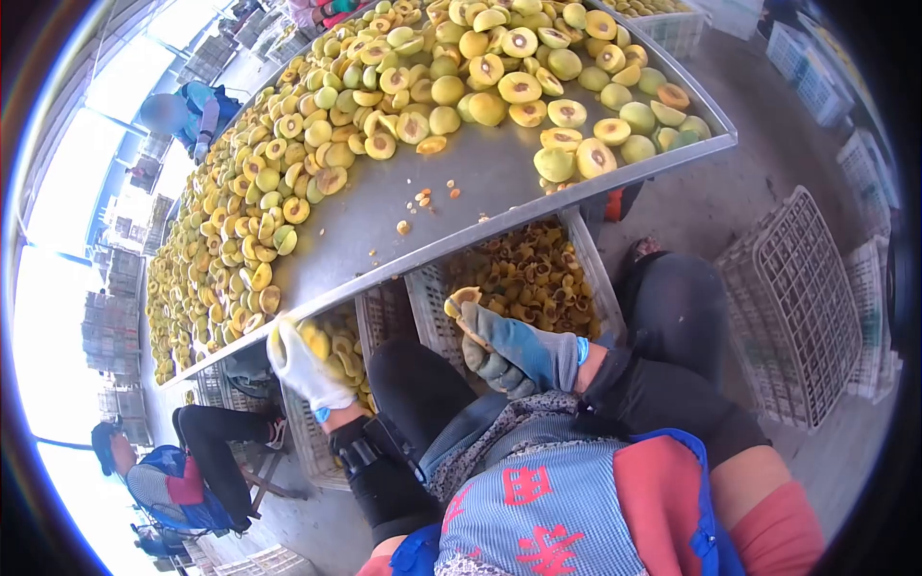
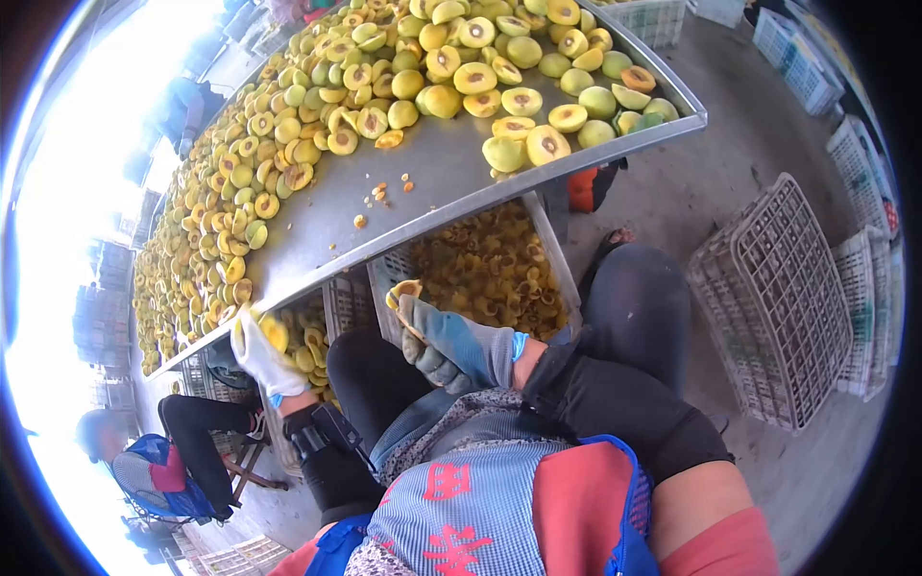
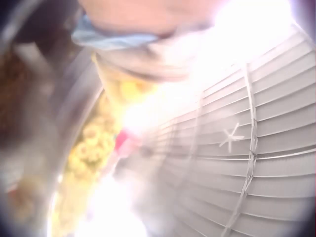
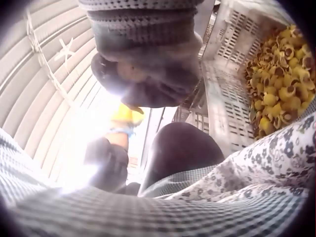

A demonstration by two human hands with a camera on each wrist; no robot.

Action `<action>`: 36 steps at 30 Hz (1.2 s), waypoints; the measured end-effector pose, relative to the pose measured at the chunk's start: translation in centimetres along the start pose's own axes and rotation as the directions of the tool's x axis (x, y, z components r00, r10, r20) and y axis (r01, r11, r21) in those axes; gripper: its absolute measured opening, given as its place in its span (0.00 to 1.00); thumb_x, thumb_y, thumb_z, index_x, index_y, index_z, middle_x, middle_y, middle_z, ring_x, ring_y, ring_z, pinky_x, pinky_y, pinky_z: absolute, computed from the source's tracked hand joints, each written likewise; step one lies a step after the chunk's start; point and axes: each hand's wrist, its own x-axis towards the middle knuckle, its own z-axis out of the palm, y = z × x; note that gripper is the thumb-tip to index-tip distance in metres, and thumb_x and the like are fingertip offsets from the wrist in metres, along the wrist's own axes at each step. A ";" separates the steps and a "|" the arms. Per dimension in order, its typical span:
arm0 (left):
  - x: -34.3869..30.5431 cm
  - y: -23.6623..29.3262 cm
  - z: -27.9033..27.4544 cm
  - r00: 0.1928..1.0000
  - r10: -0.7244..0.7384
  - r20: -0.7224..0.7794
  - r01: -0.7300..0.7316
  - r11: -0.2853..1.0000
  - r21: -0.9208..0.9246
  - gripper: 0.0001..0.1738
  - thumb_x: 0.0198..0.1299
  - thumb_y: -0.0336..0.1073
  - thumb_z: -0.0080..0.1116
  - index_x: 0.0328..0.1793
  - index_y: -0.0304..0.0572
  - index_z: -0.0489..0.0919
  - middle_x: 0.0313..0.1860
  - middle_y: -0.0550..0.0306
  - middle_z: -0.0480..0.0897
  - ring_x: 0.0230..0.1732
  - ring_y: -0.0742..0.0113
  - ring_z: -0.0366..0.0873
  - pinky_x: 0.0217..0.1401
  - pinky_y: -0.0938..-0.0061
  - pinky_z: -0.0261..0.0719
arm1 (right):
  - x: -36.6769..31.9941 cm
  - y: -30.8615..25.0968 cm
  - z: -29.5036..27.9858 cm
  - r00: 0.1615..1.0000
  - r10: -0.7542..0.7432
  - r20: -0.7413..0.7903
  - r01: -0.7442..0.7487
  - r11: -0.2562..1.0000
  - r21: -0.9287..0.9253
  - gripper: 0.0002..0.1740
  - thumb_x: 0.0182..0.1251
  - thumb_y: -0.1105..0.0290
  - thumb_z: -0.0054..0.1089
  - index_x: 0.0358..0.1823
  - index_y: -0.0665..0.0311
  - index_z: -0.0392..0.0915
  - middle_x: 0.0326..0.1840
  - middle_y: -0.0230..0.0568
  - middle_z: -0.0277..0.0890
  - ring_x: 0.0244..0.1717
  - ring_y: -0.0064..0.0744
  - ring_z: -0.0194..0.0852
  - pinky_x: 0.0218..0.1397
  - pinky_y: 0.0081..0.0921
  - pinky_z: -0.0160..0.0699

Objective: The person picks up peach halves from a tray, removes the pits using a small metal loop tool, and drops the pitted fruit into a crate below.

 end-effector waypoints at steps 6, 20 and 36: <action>-0.1 -0.5 2.6 0.865 0.478 0.154 -0.502 0.810 0.304 0.16 0.71 0.29 0.58 0.62 0.33 0.79 0.57 0.53 0.81 0.57 0.68 0.77 0.63 0.71 0.74 | 1.0 -0.1 0.4 0.890 -0.306 -0.338 0.194 0.925 -0.327 0.35 0.74 0.31 0.44 0.37 0.60 0.77 0.20 0.30 0.68 0.16 0.25 0.63 0.20 0.26 0.65; -10.9 -2.2 31.0 0.366 -0.005 0.931 -0.539 0.814 0.216 0.30 0.53 0.46 0.70 0.59 0.37 0.80 0.46 0.46 0.87 0.51 0.61 0.85 0.56 0.69 0.81 | 3.7 1.9 -6.1 0.666 -0.746 -0.019 0.052 0.071 -0.996 0.13 0.71 0.63 0.54 0.45 0.64 0.81 0.39 0.59 0.83 0.45 0.56 0.84 0.47 0.46 0.81; -9.5 1.0 16.0 0.481 -0.344 0.806 0.543 0.839 0.034 0.32 0.77 0.59 0.41 0.66 0.38 0.77 0.59 0.44 0.83 0.52 0.55 0.82 0.50 0.65 0.83 | 1.9 -0.7 -0.8 0.477 -0.848 -0.231 0.541 0.490 -0.683 0.29 0.78 0.46 0.53 0.53 0.71 0.81 0.40 0.56 0.85 0.39 0.39 0.81 0.49 0.34 0.78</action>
